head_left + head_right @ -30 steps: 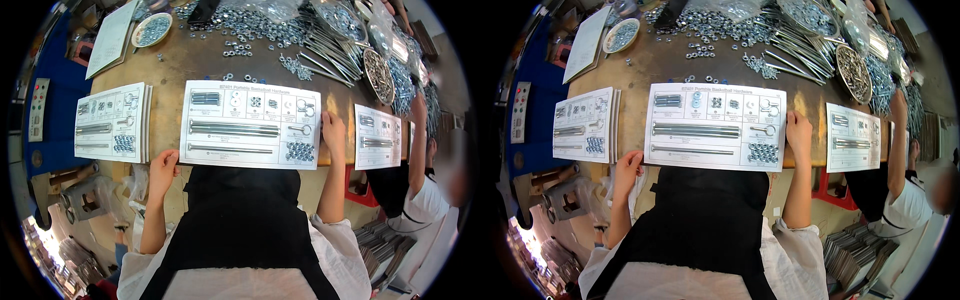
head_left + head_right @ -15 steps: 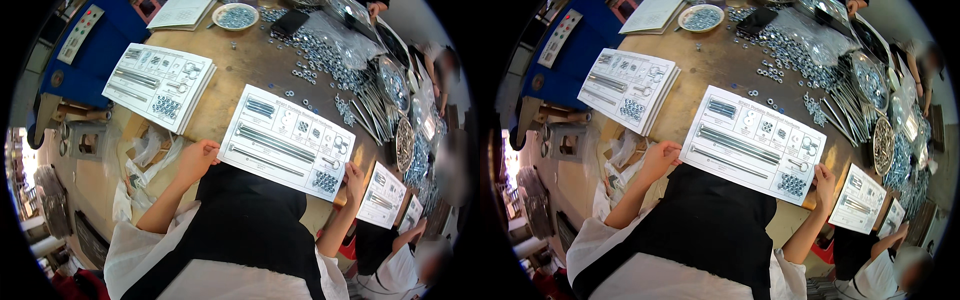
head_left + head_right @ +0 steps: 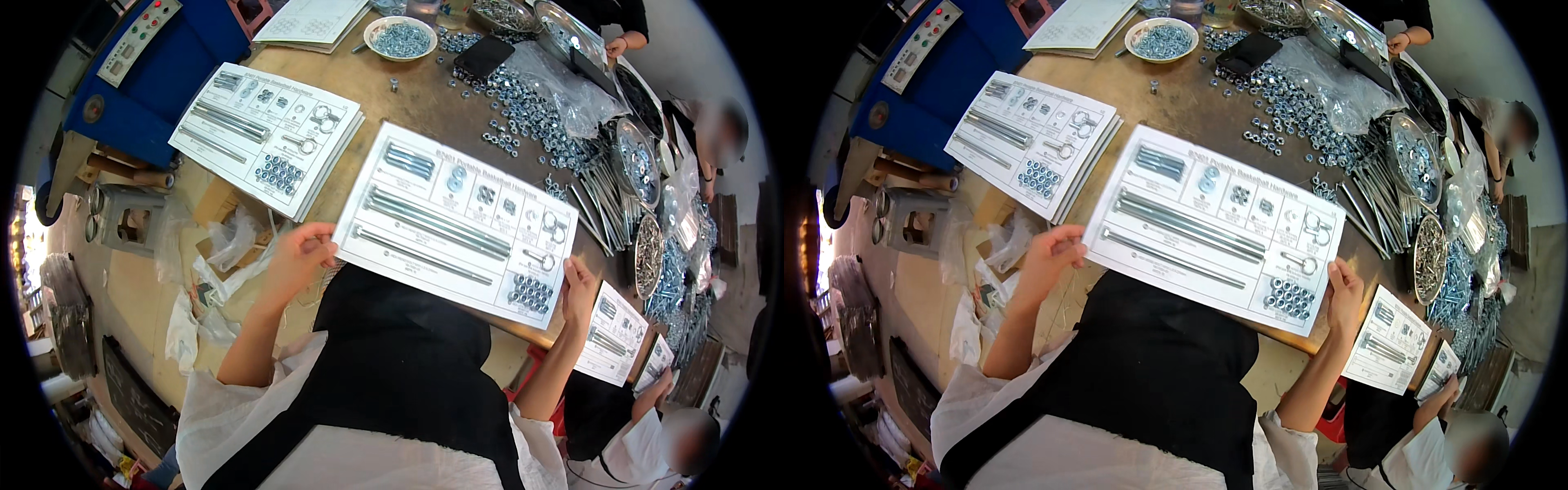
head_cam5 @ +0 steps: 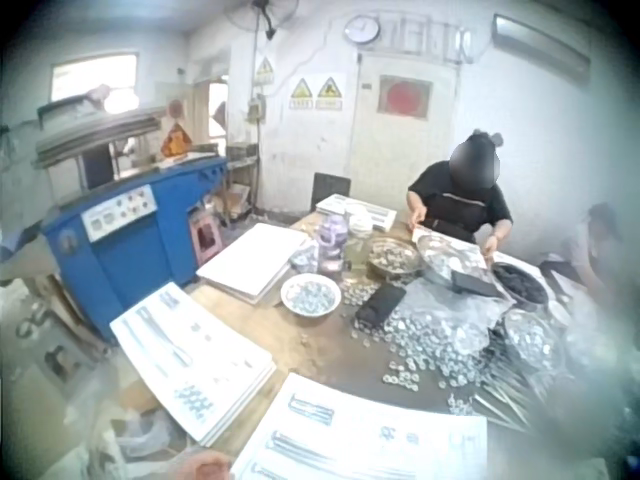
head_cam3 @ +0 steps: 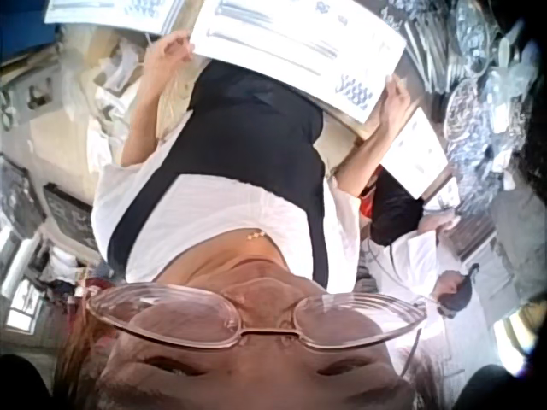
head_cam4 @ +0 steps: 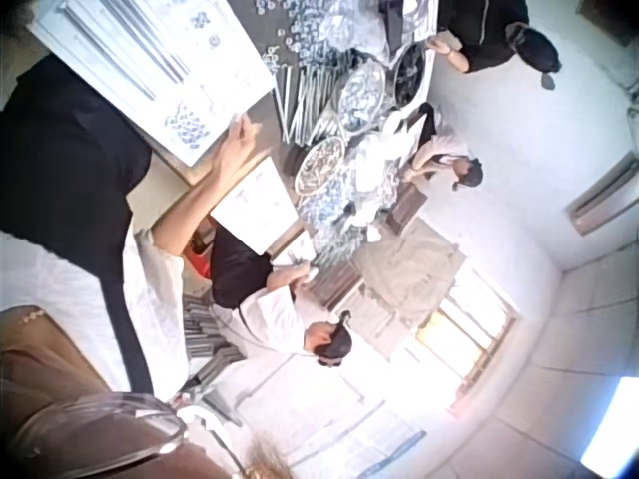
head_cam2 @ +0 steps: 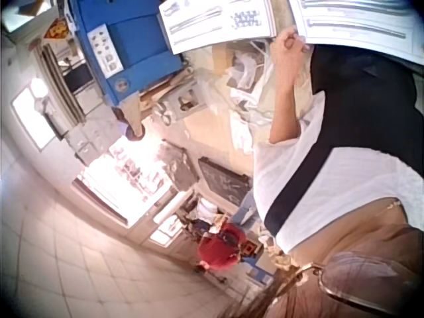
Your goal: The person sorts small metal hardware components, including nuts, bolts, and washers, from a large pile on a table. They place the items onto a printed instruction sheet that shows diagrams of the parts. The person repeatedly picks up components and arranges them in designated spots on the sheet.
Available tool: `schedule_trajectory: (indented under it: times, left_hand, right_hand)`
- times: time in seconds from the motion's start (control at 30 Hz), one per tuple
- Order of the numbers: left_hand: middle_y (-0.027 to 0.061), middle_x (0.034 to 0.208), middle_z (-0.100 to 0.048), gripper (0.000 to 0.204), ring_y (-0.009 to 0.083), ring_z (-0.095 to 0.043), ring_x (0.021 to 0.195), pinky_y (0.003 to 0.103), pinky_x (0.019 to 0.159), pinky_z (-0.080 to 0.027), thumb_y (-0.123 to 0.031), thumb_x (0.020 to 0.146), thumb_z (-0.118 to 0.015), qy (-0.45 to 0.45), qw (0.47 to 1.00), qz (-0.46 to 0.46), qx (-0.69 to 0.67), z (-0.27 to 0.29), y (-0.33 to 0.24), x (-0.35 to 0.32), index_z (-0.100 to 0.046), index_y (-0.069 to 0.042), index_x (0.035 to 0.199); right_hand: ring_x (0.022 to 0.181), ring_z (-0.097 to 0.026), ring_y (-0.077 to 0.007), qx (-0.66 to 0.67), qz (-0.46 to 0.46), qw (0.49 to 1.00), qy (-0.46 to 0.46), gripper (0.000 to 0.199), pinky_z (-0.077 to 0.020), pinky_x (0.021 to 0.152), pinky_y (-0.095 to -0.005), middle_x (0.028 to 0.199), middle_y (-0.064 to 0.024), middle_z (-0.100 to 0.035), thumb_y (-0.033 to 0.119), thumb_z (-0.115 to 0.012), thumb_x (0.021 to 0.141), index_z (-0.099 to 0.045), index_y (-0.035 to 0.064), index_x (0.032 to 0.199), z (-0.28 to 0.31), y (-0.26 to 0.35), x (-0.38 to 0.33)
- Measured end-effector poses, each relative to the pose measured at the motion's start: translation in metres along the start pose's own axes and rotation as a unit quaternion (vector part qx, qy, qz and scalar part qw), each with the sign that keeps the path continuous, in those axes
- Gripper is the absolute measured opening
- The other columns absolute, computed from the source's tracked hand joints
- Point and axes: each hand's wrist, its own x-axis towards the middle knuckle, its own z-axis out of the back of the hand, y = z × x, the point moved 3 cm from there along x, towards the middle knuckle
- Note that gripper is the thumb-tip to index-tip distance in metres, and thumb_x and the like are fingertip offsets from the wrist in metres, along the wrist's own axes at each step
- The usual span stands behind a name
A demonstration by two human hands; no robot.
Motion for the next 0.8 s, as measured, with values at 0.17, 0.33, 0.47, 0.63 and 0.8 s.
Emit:
schedule_trajectory:
  times: [0.17, 0.33, 0.47, 0.63, 0.8]
  left_hand:
    - [-0.0001, 0.089, -0.063, 0.03, 0.0062, -0.056, 0.069, 0.021, 0.066, -0.046, -0.007, 0.089, -0.066, -0.078, 0.996, -0.027, -0.039, 0.061, -0.025, 0.017, -0.067, 0.001, 0.118]
    - [-0.0025, 0.084, -0.06, 0.026, 0.0059, -0.049, 0.064, 0.021, 0.059, -0.04, -0.009, 0.09, -0.059, -0.136, 0.983, -0.1, -0.068, 0.152, -0.045, 0.063, -0.066, 0.002, 0.112]
    - [-0.0043, 0.077, -0.056, 0.025, 0.0043, -0.043, 0.061, 0.02, 0.055, -0.034, -0.01, 0.089, -0.055, -0.207, 0.967, -0.144, -0.036, 0.234, -0.056, 0.117, -0.068, 0.002, 0.106]
    - [-0.0069, 0.069, -0.051, 0.026, 0.0028, -0.041, 0.058, 0.019, 0.05, -0.03, -0.014, 0.089, -0.053, -0.262, 0.958, -0.115, -0.02, 0.332, -0.066, 0.152, -0.068, -0.001, 0.105]
    - [-0.0063, 0.064, -0.05, 0.024, 0.0027, -0.036, 0.05, 0.021, 0.045, -0.024, -0.011, 0.086, -0.054, -0.312, 0.943, -0.101, -0.049, 0.384, -0.066, 0.166, -0.069, 0.002, 0.098]
  right_hand:
    - [0.075, -0.062, -0.0062, 0.027, 0.01, 0.998, 0.057, 0.028, -0.0509, 0.069, -0.0209, 0.092, -0.0023, -0.069, 0.015, -0.06, 0.101, -0.066, -0.0064, 0.119, -0.066, 0.046, 0.019]
    - [0.086, -0.069, -0.0113, 0.059, 0.014, 0.988, 0.143, 0.023, -0.0561, 0.076, -0.0258, 0.1, -0.0063, -0.072, 0.016, -0.06, 0.101, -0.068, -0.003, 0.112, -0.176, 0.055, 0.044]
    - [0.078, -0.064, -0.0076, 0.086, 0.029, 0.981, 0.17, 0.018, -0.0511, 0.068, -0.0232, 0.091, -0.0003, -0.07, 0.016, -0.062, 0.099, -0.07, 0.0016, 0.105, -0.273, 0.04, 0.048]
    - [0.081, -0.067, -0.0109, 0.166, 0.015, 0.962, 0.218, 0.016, -0.0547, 0.072, -0.0246, 0.094, -0.0056, -0.071, 0.01, -0.059, 0.1, -0.066, -0.0027, 0.107, -0.373, 0.027, 0.035]
    - [0.086, -0.07, -0.0152, 0.239, -0.035, 0.937, 0.251, 0.017, -0.0603, 0.076, -0.0286, 0.099, -0.0109, -0.071, 0.006, -0.057, 0.101, -0.061, -0.0075, 0.11, -0.429, 0.016, 0.016]
